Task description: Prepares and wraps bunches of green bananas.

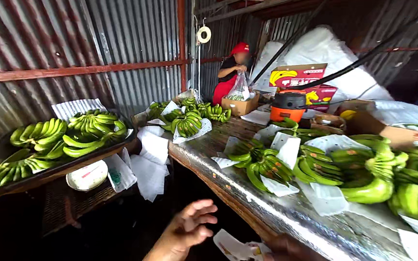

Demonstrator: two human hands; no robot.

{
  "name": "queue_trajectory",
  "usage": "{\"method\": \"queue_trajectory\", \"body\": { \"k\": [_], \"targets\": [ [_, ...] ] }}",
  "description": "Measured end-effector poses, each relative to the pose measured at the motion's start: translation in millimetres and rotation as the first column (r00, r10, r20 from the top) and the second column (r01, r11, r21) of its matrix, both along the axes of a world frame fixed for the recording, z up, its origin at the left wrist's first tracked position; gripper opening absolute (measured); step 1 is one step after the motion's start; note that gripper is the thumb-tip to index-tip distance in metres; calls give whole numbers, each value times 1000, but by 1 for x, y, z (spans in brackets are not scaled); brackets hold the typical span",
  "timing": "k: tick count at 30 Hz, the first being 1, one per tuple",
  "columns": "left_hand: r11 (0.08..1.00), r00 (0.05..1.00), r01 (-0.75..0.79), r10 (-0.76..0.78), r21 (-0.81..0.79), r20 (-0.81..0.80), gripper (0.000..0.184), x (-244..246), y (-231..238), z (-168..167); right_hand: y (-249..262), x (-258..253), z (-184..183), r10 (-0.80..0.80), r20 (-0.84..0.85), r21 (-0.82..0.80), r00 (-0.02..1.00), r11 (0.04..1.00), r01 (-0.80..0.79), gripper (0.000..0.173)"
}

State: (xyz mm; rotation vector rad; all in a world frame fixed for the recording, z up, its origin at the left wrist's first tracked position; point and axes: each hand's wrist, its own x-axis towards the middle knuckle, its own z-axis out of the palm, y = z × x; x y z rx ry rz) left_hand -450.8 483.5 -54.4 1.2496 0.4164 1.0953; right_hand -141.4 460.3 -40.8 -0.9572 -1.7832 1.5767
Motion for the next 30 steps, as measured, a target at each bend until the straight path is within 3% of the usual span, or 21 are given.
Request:
{"method": "queue_trajectory", "body": {
  "k": [2, 4, 6, 8, 10, 12, 15, 18, 22, 25, 28, 30],
  "targets": [
    [997, 980, 61, -52, 39, -193, 80, 11, 32, -5, 52, -18, 3, 39, 40, 25, 998, 999, -40, 20],
    [997, 959, 66, -50, 47, -279, 66, 22, 75, -6, 112, -39, -5, 40, -9, 87, 999, 995, -39, 19],
    [999, 970, -9, 20, 47, -241, 41, 23, 131, -6, 175, -57, -17, 16, -138, 144, 990, 990, 4, 20],
    [998, 968, -55, 64, 43, -245, 32, 13, 199, -3, 244, -68, -28, 14, -281, 171, 960, 985, 36, 23],
    [991, 928, -124, 135, 56, -347, 26, 2, 267, 4, 317, -72, -30, 13, -365, 160, 931, 986, 48, 20],
    [974, 865, -182, 223, 134, -449, 21, -4, 342, 19, 395, -75, -10, -43, -357, 155, 933, 982, 105, 15],
    [940, 814, -220, 325, 261, -482, 25, -4, 430, 30, 490, -83, 21, -109, -209, 227, 972, 961, 157, 17],
    [802, 713, -427, 583, 417, -391, 24, -3, 500, 47, 569, -104, 57, -134, -66, 317, 989, 937, 149, 16],
    [578, 541, -564, 798, 590, -264, 22, -5, 604, 66, 659, -116, 70, -192, -87, 281, 977, 936, 209, 16],
    [515, 530, -545, 823, 662, -204, 23, -2, 681, 78, 716, -116, 79, -300, -76, 350, 951, 885, 308, 17],
    [552, 609, -359, 749, 752, -259, 33, 1, 763, 104, 776, -118, 100, -378, -25, 435, 925, 830, 350, 16],
    [574, 672, -260, 685, 777, -281, 27, 2, 823, 119, 817, -123, 112, -367, -4, 445, 930, 832, 330, 22]
  ]
}}
